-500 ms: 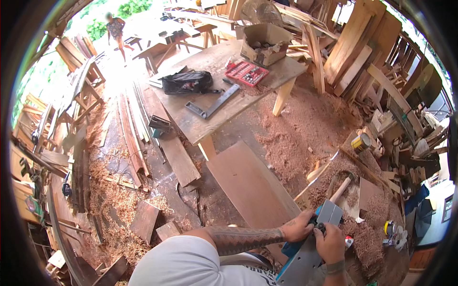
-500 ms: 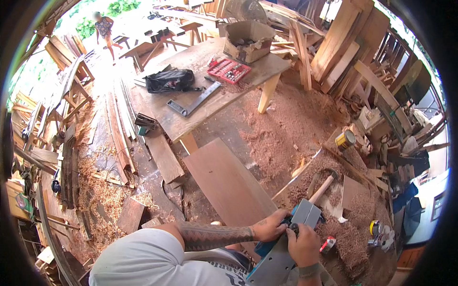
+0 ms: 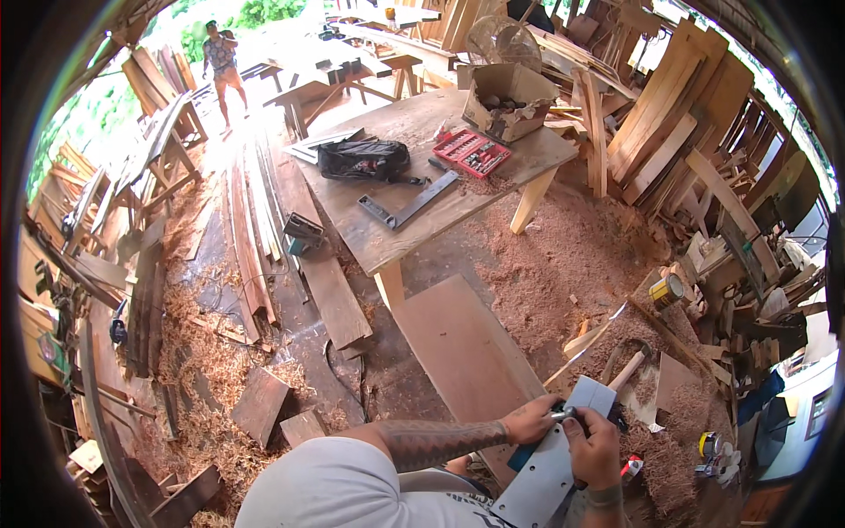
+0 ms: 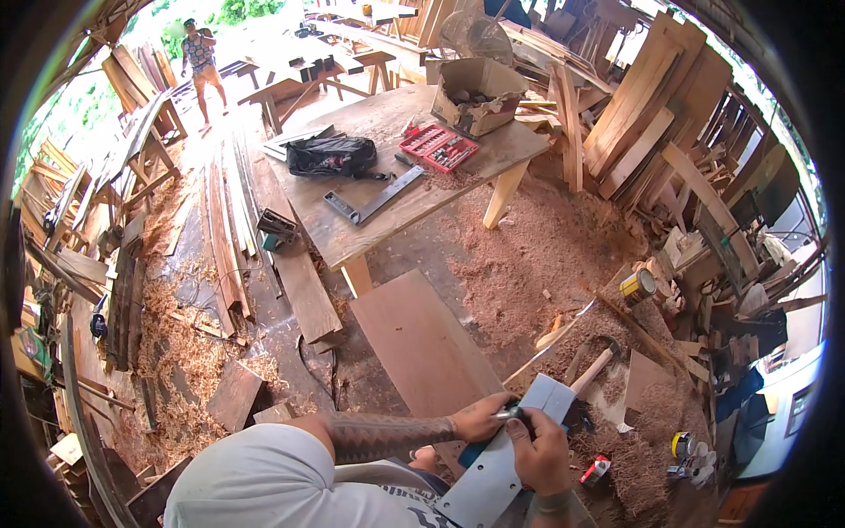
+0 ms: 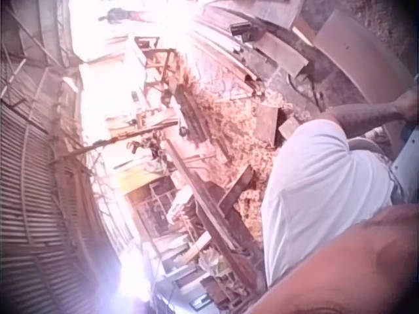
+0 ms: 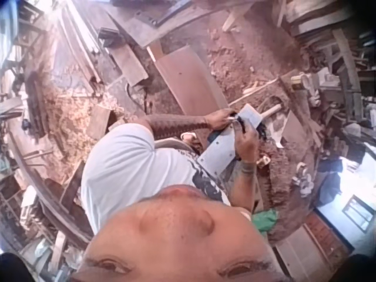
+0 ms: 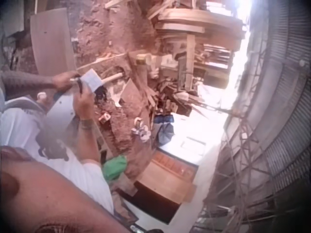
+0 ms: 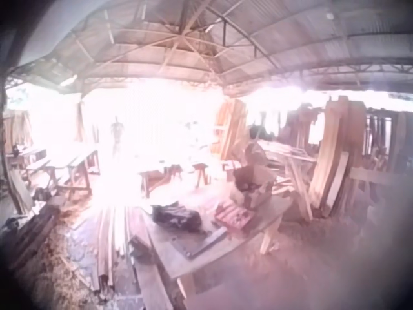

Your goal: The person uses a socket wrench to tighten bolts on the blade assembly of an electric hand planer while holding a combination square against the tool base.

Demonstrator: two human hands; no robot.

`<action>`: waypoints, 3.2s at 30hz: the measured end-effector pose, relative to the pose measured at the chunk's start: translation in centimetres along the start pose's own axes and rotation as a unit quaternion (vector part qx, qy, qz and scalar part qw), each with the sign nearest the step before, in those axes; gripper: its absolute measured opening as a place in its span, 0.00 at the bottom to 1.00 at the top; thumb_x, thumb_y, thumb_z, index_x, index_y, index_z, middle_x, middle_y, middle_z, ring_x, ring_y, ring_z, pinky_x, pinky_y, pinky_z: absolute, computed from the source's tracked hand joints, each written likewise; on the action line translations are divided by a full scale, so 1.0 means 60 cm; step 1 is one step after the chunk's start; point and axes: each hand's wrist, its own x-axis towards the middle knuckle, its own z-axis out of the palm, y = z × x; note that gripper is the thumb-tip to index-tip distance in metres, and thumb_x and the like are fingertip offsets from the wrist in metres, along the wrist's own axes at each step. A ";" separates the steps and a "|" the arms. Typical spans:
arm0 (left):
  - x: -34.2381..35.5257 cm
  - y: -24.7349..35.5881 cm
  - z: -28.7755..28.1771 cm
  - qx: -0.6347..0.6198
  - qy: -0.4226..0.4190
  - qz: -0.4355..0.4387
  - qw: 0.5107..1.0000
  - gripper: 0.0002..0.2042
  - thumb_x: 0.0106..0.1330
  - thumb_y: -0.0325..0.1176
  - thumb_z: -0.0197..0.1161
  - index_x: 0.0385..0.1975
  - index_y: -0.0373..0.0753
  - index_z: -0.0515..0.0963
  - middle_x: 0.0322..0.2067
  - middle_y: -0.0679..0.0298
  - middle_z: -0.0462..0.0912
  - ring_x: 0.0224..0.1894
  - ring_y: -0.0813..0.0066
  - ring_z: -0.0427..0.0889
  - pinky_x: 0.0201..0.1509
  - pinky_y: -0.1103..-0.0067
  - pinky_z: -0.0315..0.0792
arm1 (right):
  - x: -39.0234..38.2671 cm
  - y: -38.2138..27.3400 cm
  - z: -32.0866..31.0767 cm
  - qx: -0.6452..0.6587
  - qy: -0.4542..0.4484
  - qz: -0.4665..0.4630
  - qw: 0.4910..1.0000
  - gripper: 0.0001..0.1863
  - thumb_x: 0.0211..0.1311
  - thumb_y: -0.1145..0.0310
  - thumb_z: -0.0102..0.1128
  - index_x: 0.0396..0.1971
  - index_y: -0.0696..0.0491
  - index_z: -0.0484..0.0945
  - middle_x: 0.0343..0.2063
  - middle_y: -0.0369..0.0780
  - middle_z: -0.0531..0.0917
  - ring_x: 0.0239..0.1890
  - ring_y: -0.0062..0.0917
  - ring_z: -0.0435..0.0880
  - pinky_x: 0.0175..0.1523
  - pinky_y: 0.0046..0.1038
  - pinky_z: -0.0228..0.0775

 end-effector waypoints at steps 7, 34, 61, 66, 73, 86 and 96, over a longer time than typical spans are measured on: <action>-0.002 -0.039 -0.015 0.011 0.003 0.056 0.998 0.27 0.83 0.44 0.57 0.72 0.31 0.71 0.66 0.42 0.80 0.71 0.50 0.79 0.76 0.61 0.72 | 0.068 -0.201 0.025 0.312 -0.117 -0.113 0.936 0.19 0.84 0.62 0.63 0.57 0.65 0.84 0.25 0.31 0.80 0.23 0.10 0.74 0.28 0.19 0.64; -0.192 -0.005 -0.055 -0.223 -0.049 -0.339 0.913 0.44 0.79 0.62 0.64 0.81 0.38 0.55 0.69 0.46 0.73 0.69 0.55 0.78 0.67 0.56 0.81 | -0.400 0.474 0.061 0.008 0.247 0.462 0.852 0.23 0.83 0.57 0.61 0.66 0.58 0.80 0.51 0.55 0.90 0.56 0.50 0.89 0.60 0.46 0.79; -0.220 0.086 -0.273 0.493 -0.099 0.214 0.837 0.07 0.61 0.31 0.65 0.37 0.42 0.76 0.39 0.57 0.84 0.45 0.44 0.87 0.49 0.51 0.82 | -0.230 0.390 0.097 -0.128 0.000 0.296 0.946 0.30 0.61 0.61 0.78 0.54 0.66 0.77 0.46 0.53 0.88 0.52 0.49 0.88 0.60 0.45 0.80; -0.278 0.070 -0.216 0.343 -0.138 0.107 0.923 0.04 0.64 0.28 0.63 0.30 0.37 0.76 0.28 0.45 0.81 0.35 0.43 0.84 0.40 0.55 0.75 | -0.213 0.426 0.071 0.094 0.217 0.313 0.920 0.28 0.66 0.59 0.74 0.56 0.65 0.77 0.44 0.49 0.87 0.49 0.45 0.87 0.56 0.43 0.79; -0.336 0.108 -0.164 0.081 -0.113 0.024 0.990 0.07 0.70 0.30 0.67 0.43 0.36 0.82 0.35 0.62 0.84 0.40 0.72 0.82 0.46 0.68 0.77 | -0.172 0.279 -0.014 0.026 0.318 0.044 0.947 0.28 0.68 0.60 0.74 0.60 0.62 0.77 0.45 0.48 0.85 0.42 0.35 0.85 0.48 0.39 0.79; -0.273 0.151 -0.104 -0.405 -0.364 0.020 0.839 0.49 0.58 0.51 0.88 0.79 0.40 0.71 0.84 0.52 0.60 0.85 0.46 0.59 0.86 0.49 0.56 | -0.137 -0.055 -0.042 -0.129 -0.029 -0.442 0.887 0.29 0.53 0.58 0.86 0.55 0.47 0.88 0.32 0.38 0.89 0.29 0.35 0.90 0.35 0.38 0.81; -0.315 0.116 -0.109 -0.386 -0.183 0.061 0.902 0.34 0.53 0.42 0.92 0.60 0.44 0.83 0.83 0.39 0.57 0.74 0.38 0.77 0.74 0.45 0.78 | -0.132 -0.017 0.017 -0.153 0.145 -0.280 0.937 0.40 0.65 0.45 0.80 0.73 0.44 0.76 0.70 0.46 0.72 0.73 0.48 0.71 0.77 0.50 0.60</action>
